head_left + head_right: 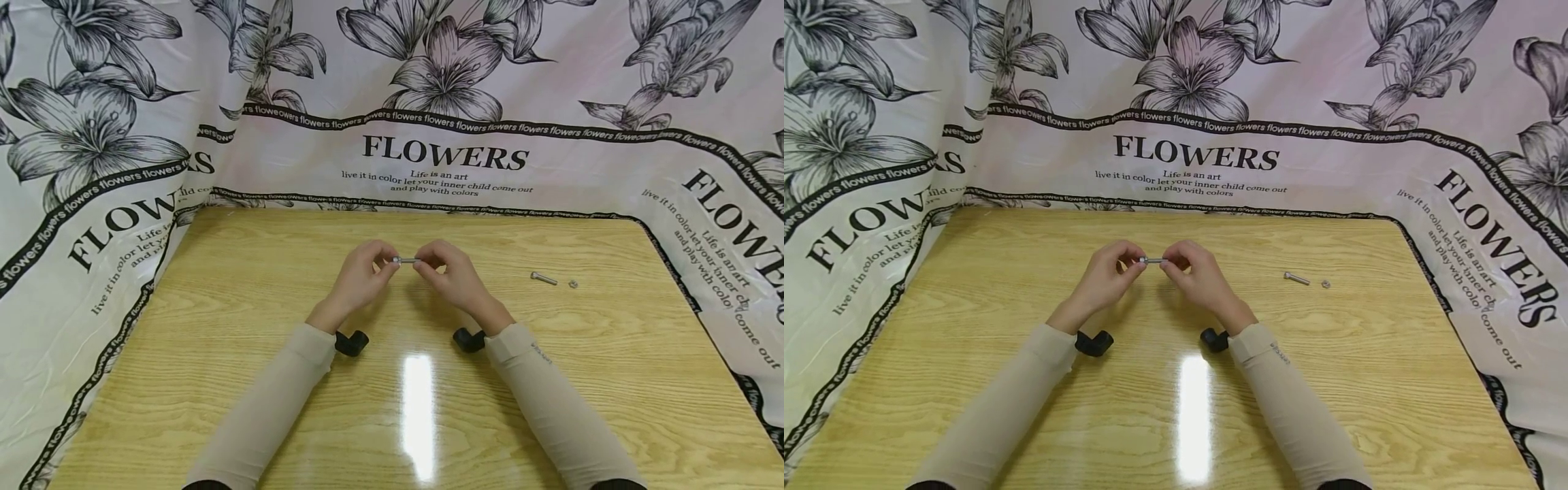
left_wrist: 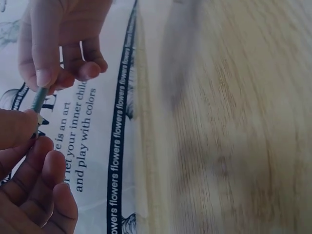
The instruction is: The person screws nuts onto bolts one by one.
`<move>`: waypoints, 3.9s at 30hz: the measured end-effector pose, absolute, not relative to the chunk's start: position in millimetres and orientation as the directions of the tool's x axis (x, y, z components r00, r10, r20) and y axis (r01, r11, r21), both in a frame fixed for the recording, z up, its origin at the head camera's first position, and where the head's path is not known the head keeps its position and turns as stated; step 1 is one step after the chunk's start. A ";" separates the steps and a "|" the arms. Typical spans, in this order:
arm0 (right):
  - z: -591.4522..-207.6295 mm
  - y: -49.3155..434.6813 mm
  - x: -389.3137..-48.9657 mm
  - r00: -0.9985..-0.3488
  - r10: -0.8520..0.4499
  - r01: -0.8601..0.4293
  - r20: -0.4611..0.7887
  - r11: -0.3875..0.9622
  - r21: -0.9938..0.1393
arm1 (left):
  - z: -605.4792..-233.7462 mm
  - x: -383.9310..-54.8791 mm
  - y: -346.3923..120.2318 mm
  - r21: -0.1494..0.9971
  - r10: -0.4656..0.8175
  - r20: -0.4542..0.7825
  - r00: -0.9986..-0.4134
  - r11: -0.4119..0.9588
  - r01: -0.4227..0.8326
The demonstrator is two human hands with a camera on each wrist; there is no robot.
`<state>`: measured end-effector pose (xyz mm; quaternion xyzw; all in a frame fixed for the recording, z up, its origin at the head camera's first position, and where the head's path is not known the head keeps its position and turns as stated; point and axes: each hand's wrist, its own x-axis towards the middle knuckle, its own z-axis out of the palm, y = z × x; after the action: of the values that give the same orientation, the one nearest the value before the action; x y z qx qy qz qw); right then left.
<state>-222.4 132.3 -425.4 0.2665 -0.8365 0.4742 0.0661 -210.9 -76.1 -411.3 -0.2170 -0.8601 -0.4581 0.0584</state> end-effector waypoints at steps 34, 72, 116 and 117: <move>-434.7 126.4 -294.9 -0.824 -0.565 -0.458 0.039 0.624 -0.633 | -428.7 -274.2 -88.5 0.659 0.437 0.011 -0.899 0.673 0.336; -444.2 117.0 -309.9 -0.795 -0.600 -0.482 -0.087 0.712 -0.510 | -447.3 -290.1 -87.0 0.571 0.464 -0.048 -0.884 0.739 0.357; -421.0 158.5 -254.0 -0.810 -0.586 -0.480 0.017 0.646 -0.594 | -427.2 -251.4 -81.4 0.601 0.482 0.004 -0.876 0.699 0.387; -420.1 159.5 -251.6 -0.812 -0.584 -0.476 0.014 0.647 -0.595 | -426.7 -250.2 -80.4 0.599 0.485 0.007 -0.875 0.698 0.392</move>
<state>-251.6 159.5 -420.1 0.2936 -0.9031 0.3002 -0.0897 -250.2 -80.4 -426.7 -0.2386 -0.9183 -0.3067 -0.0756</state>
